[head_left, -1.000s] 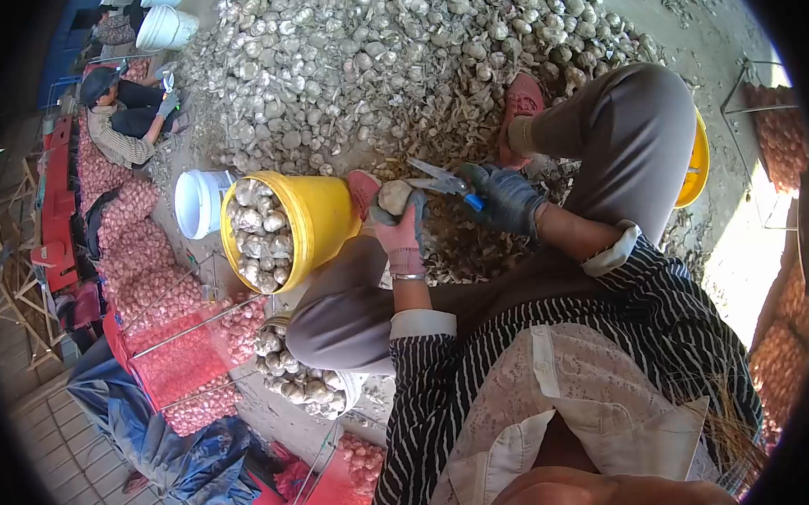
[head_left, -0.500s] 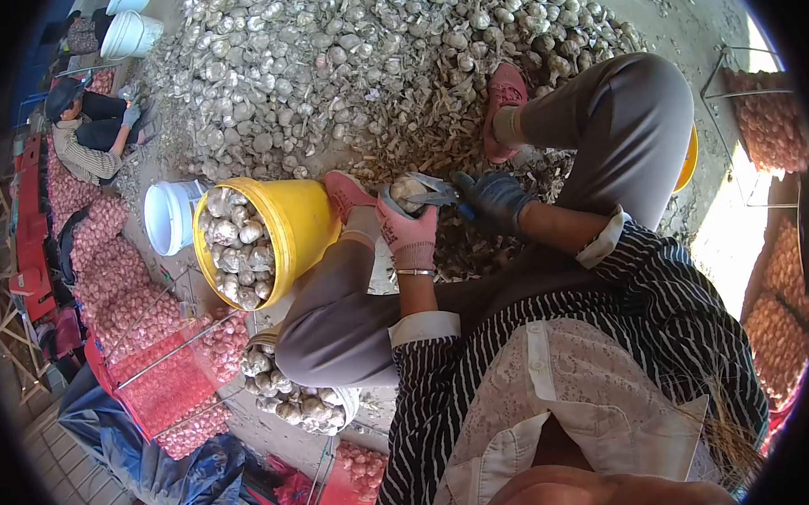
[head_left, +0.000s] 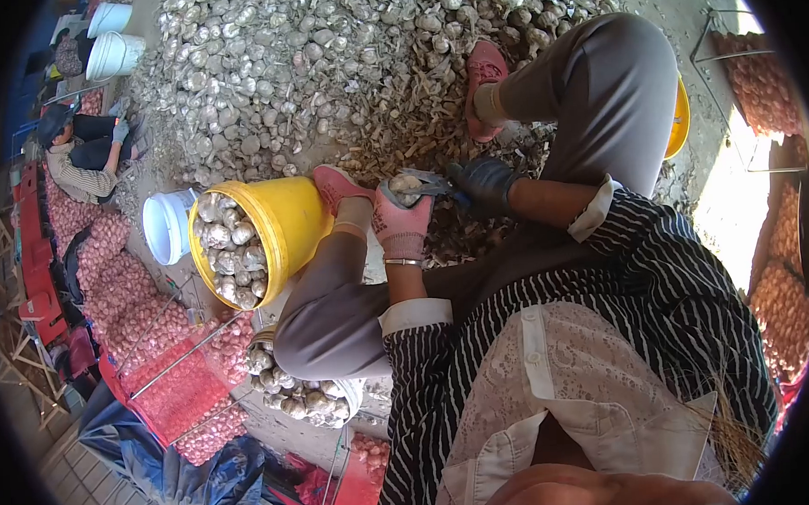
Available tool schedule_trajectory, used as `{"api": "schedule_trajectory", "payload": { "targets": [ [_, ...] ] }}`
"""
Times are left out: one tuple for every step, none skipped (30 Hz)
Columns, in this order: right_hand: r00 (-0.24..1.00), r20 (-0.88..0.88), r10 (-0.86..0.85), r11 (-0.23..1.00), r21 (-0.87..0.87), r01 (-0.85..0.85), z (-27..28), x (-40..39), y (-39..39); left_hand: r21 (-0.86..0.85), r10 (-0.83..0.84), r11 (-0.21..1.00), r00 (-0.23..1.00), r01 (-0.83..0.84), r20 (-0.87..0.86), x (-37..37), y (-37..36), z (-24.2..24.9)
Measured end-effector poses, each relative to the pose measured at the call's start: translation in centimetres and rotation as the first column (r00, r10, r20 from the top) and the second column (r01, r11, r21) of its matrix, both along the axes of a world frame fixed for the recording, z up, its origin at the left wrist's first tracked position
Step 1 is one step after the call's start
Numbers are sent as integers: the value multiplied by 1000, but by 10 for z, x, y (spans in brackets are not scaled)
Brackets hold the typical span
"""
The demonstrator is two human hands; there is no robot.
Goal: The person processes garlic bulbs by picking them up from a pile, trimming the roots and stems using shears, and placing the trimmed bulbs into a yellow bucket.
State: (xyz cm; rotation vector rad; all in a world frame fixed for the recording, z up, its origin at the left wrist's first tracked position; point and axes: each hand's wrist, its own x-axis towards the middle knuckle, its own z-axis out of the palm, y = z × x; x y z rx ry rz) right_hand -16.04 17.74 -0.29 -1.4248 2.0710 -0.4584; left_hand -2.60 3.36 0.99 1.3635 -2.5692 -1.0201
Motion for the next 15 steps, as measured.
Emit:
{"api": "schedule_trajectory", "payload": {
  "targets": [
    [1000,3,28,1000,13,-28,-3,-1,1,-3,0,1000,1000,0,4,6,-2,-13],
    [998,4,56,998,25,-56,-6,-2,1,103,32,994,995,-22,-98,11,-4,-29],
    [998,6,55,998,22,-55,-10,-4,2,210,72,977,978,-31,-193,11,-5,-30],
    [996,4,84,995,48,-84,-15,-5,3,208,69,978,980,-29,-189,13,-5,-30],
    [994,1,112,991,74,-112,-19,-5,4,172,63,984,989,-39,-132,15,-5,-30],
    [994,5,109,991,74,-109,-15,-6,4,138,58,989,996,-48,-74,17,-4,-30],
    [993,12,115,989,95,-116,-12,-6,3,138,55,989,996,-45,-70,19,-5,-31],
    [993,21,120,986,115,-122,-9,-8,2,258,102,964,988,-70,-113,19,-8,-31],
    [993,22,113,986,117,-115,-14,-8,2,377,152,922,977,-85,-151,18,-7,-33],
    [999,41,22,994,109,-27,-24,-7,0,378,145,922,978,-79,-148,13,-1,-23],
    [996,63,-69,993,101,62,-34,-8,0,343,-60,927,964,150,-260,8,5,-13],
    [994,69,-79,992,102,72,-34,-13,-1,284,-262,884,896,372,-358,6,10,-10],
    [996,91,-4,980,196,-14,-35,-17,-1,286,-274,879,895,381,-351,7,14,-9],
    [991,115,75,953,285,-105,-34,-20,-2,376,-120,879,900,293,-419,6,19,-6],
    [991,111,75,954,280,-103,-35,-18,-3,466,44,860,880,207,-472,4,20,-6]
  ]
}}
